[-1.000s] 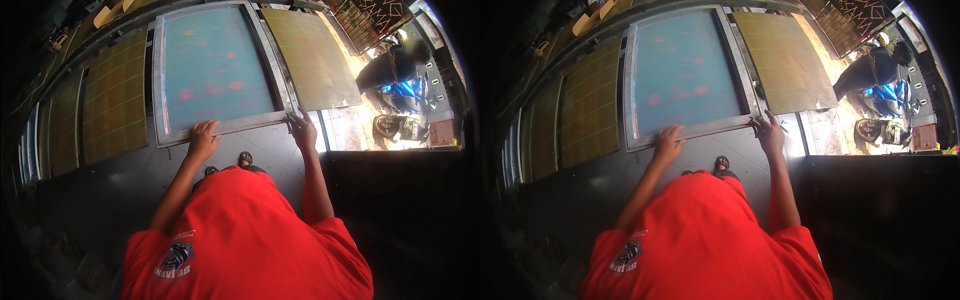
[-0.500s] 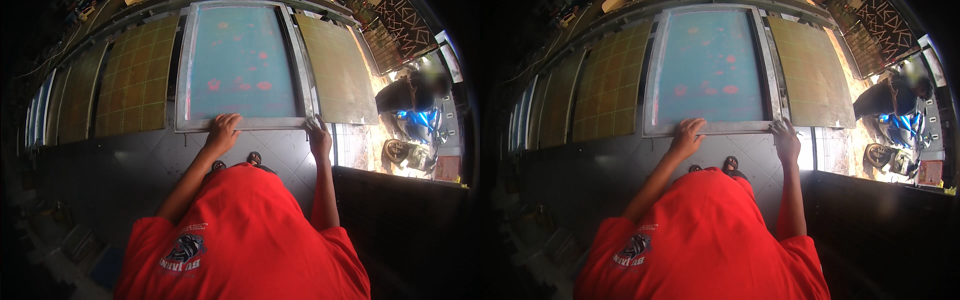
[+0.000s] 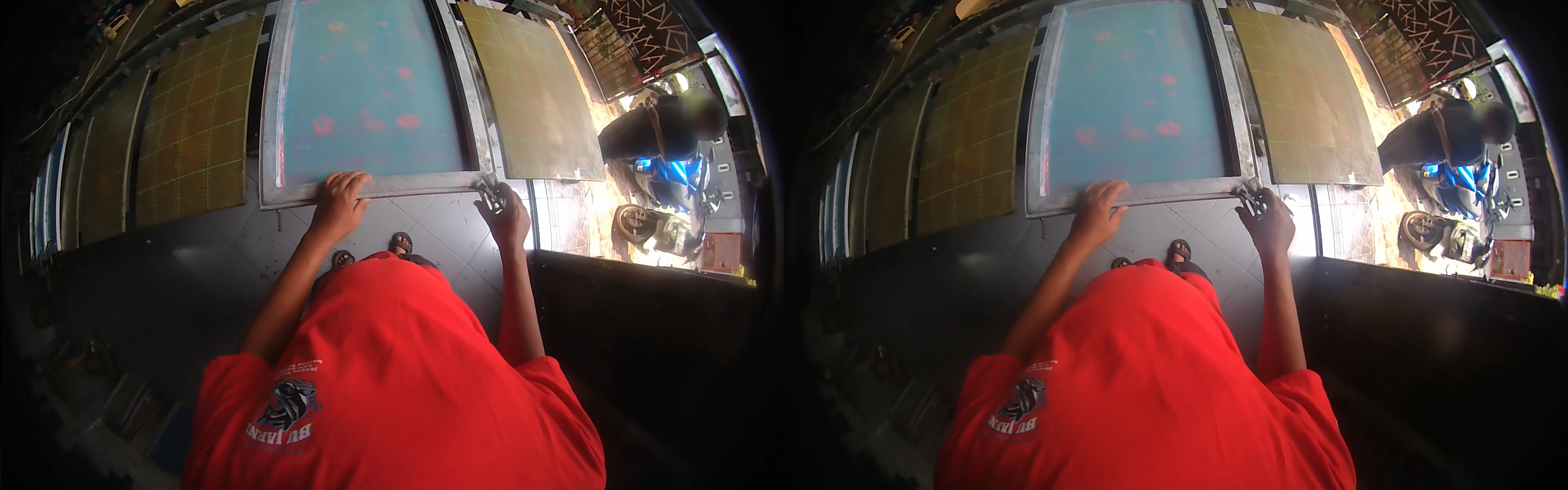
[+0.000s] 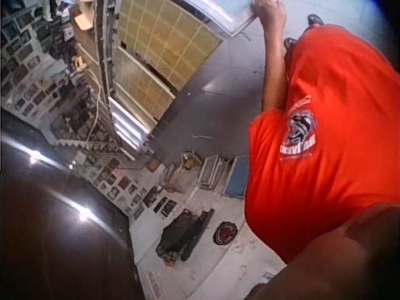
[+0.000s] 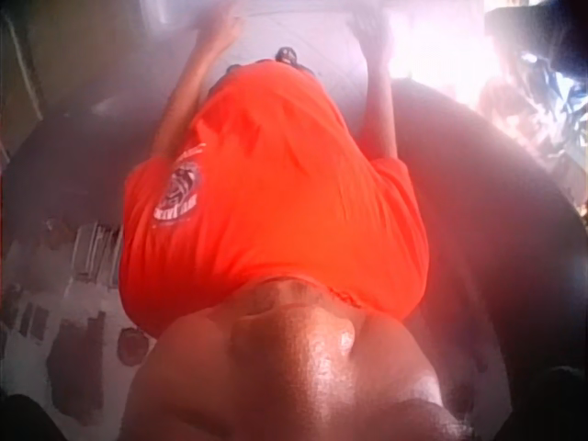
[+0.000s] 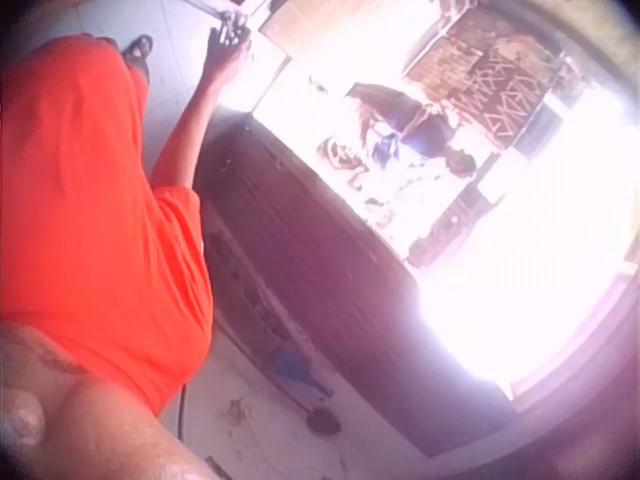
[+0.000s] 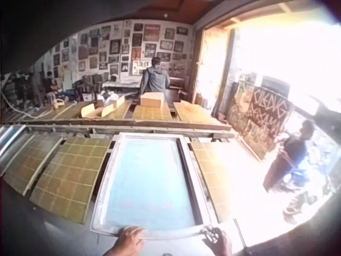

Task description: The person uses a wrench to tighten or loosen bolts on a screen-printing frame assembly, then lifts and repositions the frame on the printing station.

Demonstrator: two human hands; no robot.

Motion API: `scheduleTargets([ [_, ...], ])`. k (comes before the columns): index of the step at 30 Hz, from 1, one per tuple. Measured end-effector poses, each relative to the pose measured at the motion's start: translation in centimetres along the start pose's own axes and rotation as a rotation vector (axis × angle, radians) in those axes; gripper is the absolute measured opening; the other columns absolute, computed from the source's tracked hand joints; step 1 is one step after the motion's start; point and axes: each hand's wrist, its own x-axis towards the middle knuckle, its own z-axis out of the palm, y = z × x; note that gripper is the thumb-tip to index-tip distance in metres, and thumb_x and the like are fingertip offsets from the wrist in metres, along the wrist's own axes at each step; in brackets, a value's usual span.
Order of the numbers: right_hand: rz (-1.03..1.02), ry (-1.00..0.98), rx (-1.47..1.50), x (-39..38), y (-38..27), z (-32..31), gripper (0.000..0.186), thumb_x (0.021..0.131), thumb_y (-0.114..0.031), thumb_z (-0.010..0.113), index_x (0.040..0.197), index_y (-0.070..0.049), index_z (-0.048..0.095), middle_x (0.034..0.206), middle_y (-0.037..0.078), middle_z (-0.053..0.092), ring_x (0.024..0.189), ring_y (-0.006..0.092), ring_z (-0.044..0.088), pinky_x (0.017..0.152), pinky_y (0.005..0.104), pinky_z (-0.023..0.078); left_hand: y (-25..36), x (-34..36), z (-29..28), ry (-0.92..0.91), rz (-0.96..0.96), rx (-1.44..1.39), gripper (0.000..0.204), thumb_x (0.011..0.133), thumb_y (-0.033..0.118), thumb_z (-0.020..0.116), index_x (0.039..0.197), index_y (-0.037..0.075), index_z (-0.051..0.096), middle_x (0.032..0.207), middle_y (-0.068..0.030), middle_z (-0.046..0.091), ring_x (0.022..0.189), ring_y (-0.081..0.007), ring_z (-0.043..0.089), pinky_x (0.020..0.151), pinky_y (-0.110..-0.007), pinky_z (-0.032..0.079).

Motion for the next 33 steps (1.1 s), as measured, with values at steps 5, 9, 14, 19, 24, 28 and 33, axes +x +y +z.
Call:
scheduleTargets([
  [5,-0.039,0.044,0.034,0.3,0.8,-0.2,0.046,0.067,-0.037,0.079,0.100,-0.009,0.064,0.088,0.008,0.068,0.079,0.0280,0.065,0.069,0.0379,0.052,-0.2,0.0,0.3,0.006,0.001,0.014,0.042,0.076,0.009,0.069,0.115,0.004,0.054,0.114,-0.0121,0.060,0.110,-0.0287,0.054,0.100,-0.042,0.035],
  [9,-0.009,0.061,0.089,0.4,0.8,-0.2,0.046,0.064,-0.034,0.081,0.099,-0.008,0.065,0.088,0.009,0.068,0.078,0.0277,0.066,0.067,0.0375,0.051,-0.3,0.1,0.3,0.001,0.002,0.021,0.042,0.076,0.010,0.069,0.115,0.003,0.054,0.114,-0.0122,0.059,0.110,-0.0288,0.053,0.101,-0.042,0.035],
  [14,0.157,-0.070,0.598,1.3,3.1,1.1,0.039,0.071,-0.023,0.080,0.097,0.001,0.065,0.081,0.008,0.067,0.068,0.0173,0.063,0.063,0.0301,0.049,-0.2,0.1,0.2,-0.024,-0.025,-0.021,0.043,0.076,0.008,0.068,0.117,0.004,0.054,0.116,-0.0142,0.059,0.112,-0.0330,0.051,0.101,-0.044,0.035],
  [19,0.240,-0.187,1.032,2.5,5.1,2.0,0.032,0.081,-0.015,0.070,0.105,0.004,0.060,0.081,0.004,0.062,0.070,0.0086,0.054,0.060,0.0234,0.041,-0.5,0.1,0.4,-0.029,0.005,-0.015,0.043,0.077,0.010,0.067,0.118,0.003,0.053,0.117,-0.0155,0.058,0.112,-0.0340,0.051,0.101,-0.045,0.034],
  [24,0.328,-0.268,1.195,2.9,5.4,2.6,0.023,0.083,-0.017,0.070,0.098,-0.001,0.062,0.074,-0.002,0.057,0.061,0.0055,0.047,0.054,0.0213,0.035,-0.5,0.1,0.4,-0.040,-0.003,-0.010,0.043,0.078,0.011,0.066,0.118,0.003,0.053,0.117,-0.0166,0.057,0.112,-0.0347,0.051,0.102,-0.045,0.034],
  [28,0.348,-0.279,1.299,3.1,5.4,2.9,0.018,0.086,-0.016,0.067,0.096,-0.003,0.061,0.073,-0.003,0.055,0.059,0.0044,0.045,0.051,0.0201,0.033,-0.5,0.1,0.3,-0.040,0.002,-0.007,0.043,0.079,0.011,0.066,0.119,0.003,0.052,0.116,-0.0173,0.057,0.111,-0.0353,0.051,0.102,-0.045,0.033],
  [33,0.423,-0.273,1.470,2.6,6.0,4.1,0.016,0.087,-0.014,0.066,0.097,-0.004,0.059,0.072,-0.004,0.053,0.053,0.0028,0.042,0.047,0.0188,0.029,0.8,0.6,0.0,-0.102,-0.087,0.044,0.050,0.076,0.017,0.069,0.120,0.005,0.052,0.123,-0.0163,0.053,0.116,-0.0341,0.048,0.104,-0.049,0.030],
])
